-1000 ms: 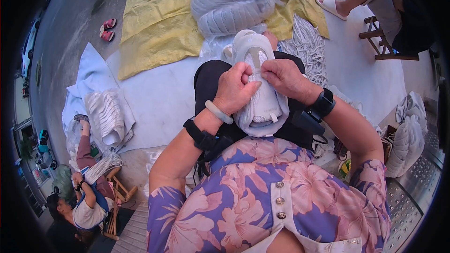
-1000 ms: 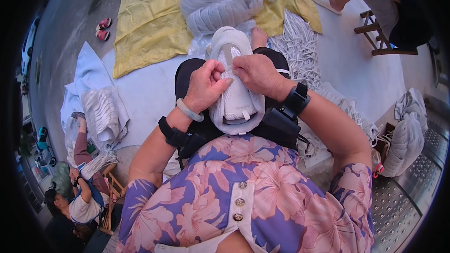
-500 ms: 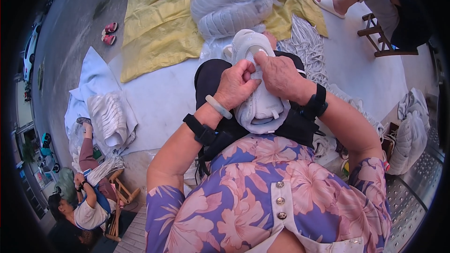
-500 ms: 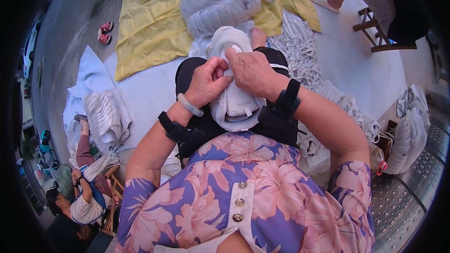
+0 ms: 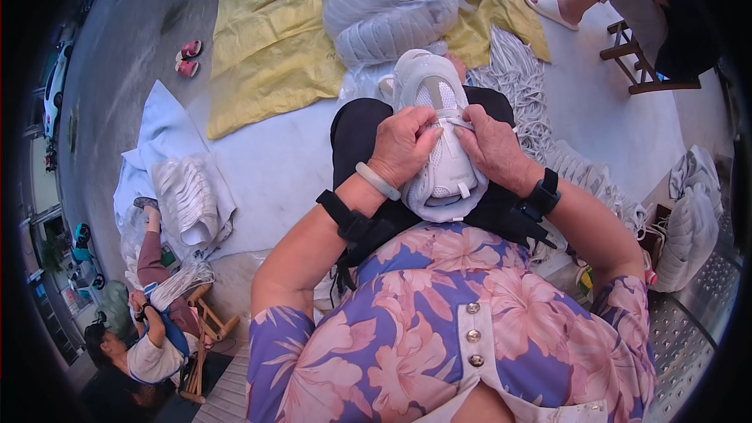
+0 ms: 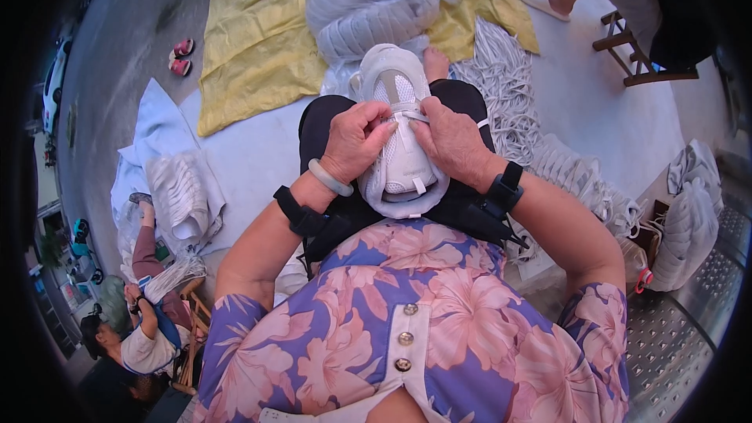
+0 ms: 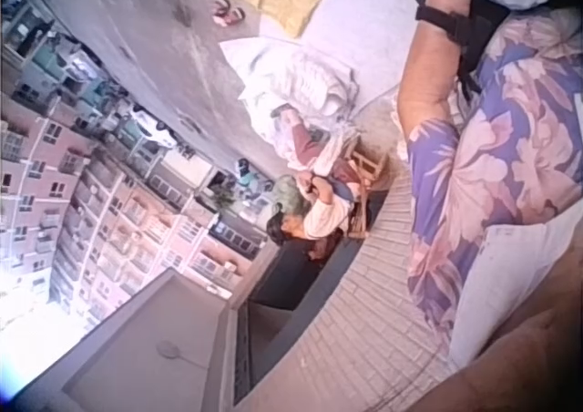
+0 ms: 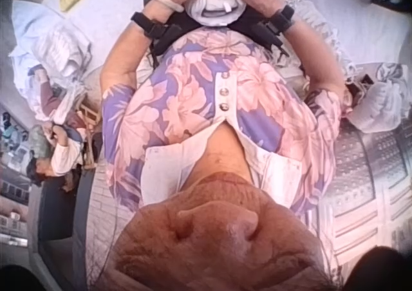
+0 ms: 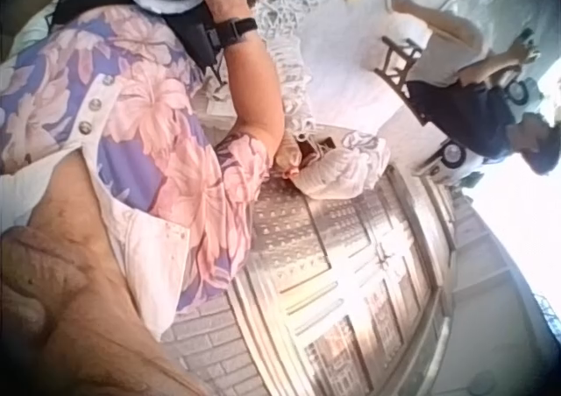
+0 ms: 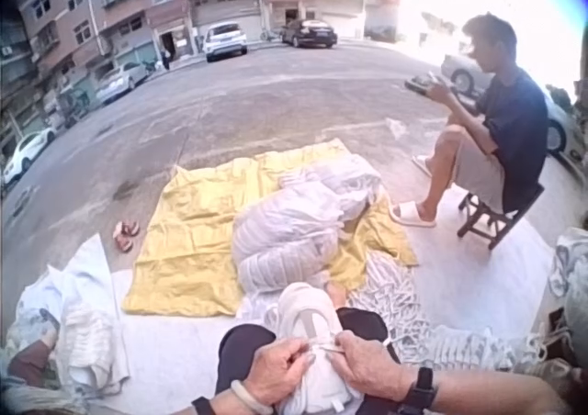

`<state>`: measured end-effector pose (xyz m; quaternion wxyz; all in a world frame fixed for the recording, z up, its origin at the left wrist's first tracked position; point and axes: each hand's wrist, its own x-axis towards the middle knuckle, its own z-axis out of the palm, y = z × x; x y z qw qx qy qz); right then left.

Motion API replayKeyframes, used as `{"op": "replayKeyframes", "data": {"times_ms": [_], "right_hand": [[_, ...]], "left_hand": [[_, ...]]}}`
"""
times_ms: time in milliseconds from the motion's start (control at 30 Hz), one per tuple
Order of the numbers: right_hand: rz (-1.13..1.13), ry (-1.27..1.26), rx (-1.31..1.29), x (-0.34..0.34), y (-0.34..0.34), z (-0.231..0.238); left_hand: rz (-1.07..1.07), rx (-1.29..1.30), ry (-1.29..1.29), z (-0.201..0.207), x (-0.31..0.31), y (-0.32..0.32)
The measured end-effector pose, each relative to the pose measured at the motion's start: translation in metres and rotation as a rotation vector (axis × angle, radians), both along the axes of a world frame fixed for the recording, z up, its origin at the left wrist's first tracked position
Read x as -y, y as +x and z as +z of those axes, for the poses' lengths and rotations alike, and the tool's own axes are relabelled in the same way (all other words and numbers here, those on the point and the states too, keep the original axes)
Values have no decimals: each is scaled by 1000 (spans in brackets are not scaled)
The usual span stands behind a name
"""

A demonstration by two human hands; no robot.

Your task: The person is lacing a pair of white sneakers while sitting in an outdoor area.

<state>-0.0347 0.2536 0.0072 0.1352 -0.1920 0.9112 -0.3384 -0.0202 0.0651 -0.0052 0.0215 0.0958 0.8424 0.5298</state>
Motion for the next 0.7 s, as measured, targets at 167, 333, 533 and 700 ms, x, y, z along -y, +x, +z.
{"op": "replayKeyframes", "data": {"times_ms": [167, 333, 533, 700], "right_hand": [[-44, 71, -72, 15, 11, -13], [-73, 50, -128, 13, 17, -19], [-7, -37, -15, 2, 2, -13], [87, -127, 57, -25, -14, 5]], "left_hand": [[15, -86, -53, 1, 4, -1], [-31, -51, -162, 5, -3, -6], [-96, -36, -386, 9, 0, -18], [-53, -35, -427, 22, 34, -14]]}}
